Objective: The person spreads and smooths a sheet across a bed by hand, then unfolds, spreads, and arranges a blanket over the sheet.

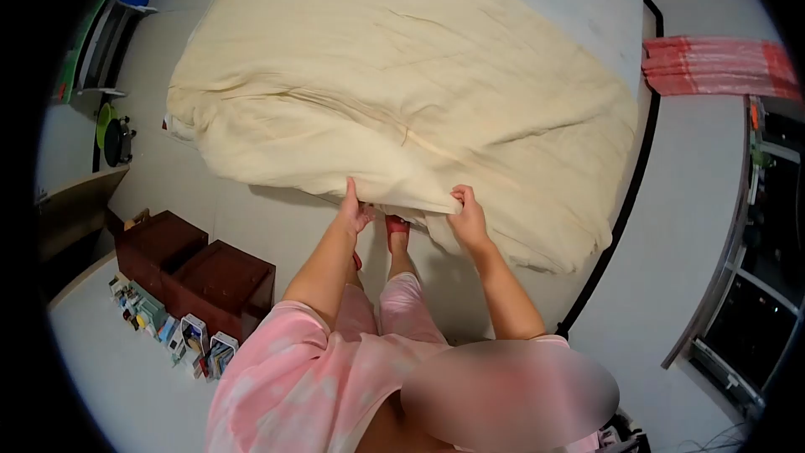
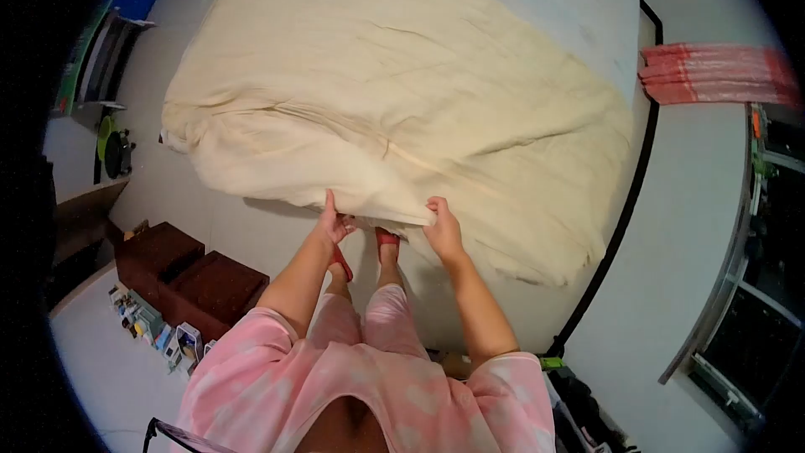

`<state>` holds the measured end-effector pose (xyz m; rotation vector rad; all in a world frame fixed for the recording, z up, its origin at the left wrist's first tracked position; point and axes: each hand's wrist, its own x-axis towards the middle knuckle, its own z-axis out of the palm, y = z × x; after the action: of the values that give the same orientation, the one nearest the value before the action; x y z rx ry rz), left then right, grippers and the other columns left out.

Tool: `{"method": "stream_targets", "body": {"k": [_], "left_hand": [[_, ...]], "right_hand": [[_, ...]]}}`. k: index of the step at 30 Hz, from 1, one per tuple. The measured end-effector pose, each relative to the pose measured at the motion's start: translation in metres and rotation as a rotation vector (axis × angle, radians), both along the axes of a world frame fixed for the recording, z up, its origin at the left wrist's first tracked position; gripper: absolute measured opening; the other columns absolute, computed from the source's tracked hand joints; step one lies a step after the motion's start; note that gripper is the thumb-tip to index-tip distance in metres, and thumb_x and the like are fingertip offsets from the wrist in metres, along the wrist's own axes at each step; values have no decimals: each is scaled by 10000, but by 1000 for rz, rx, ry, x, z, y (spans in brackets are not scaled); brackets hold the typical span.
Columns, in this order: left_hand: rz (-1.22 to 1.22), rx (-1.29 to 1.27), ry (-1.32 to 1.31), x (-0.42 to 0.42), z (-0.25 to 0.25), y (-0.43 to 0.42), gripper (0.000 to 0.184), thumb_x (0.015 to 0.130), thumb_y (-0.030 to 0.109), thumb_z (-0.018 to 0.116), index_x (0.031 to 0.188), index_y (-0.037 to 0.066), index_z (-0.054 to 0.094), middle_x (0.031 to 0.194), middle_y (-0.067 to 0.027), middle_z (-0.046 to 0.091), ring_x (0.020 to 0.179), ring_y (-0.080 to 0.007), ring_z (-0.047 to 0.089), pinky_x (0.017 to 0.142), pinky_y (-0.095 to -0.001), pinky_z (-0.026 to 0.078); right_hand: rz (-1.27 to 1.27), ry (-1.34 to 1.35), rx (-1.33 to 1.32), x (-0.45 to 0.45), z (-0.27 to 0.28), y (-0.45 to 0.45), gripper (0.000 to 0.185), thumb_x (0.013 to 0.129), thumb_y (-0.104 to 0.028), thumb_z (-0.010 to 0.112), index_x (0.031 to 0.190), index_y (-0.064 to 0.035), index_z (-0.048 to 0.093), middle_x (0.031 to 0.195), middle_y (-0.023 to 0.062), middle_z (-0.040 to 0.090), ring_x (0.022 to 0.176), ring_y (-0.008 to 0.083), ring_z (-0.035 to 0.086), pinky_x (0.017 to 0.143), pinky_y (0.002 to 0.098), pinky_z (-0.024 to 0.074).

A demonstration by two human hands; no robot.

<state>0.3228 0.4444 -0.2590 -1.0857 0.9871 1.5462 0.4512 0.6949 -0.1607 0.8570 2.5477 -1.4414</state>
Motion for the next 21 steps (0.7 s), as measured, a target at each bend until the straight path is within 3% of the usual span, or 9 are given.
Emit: {"method": "stream_targets", "body": {"k": [3,6,9,13,21], "left_hand": [[398,64,163,-11,-3,-4,477,882,420,525,1192,58,494,1163,-100,556,1008,-282,557,851,-428,481],[433,19,215,-30,-6,-35,394,859,296,591,1144,32,525,1123,-109,587,1018,-247,574,859,-380,501],[397,-5,232,-41,30,-53,343,854,232,590,1115,16,539,1077,-104,610,968,-246,599,817,-362,524],[341,21,248,-43,49,-74,363,869,243,563,1145,12,523,1127,-111,589,1008,-243,587,851,-363,519],[249,-3,250,-35,72,-91,338,874,251,559,1112,13,533,1068,-95,615,950,-221,608,797,-334,532]], "right_hand": [[-5,45,27,14,9,-20,468,659,40,594,1098,-54,461,977,144,613,959,276,597,824,327,455],[1,68,45,21,11,-38,461,656,42,594,1090,-50,469,977,146,613,956,280,595,825,328,456],[22,74,70,25,8,-53,454,656,41,599,1083,-53,476,970,148,612,947,290,593,820,337,458],[19,101,75,25,10,-71,449,652,37,611,1071,-58,480,953,147,610,928,306,589,806,351,463],[14,166,121,30,8,-80,462,626,43,622,1053,-62,481,924,139,606,901,301,593,786,353,470]]}}
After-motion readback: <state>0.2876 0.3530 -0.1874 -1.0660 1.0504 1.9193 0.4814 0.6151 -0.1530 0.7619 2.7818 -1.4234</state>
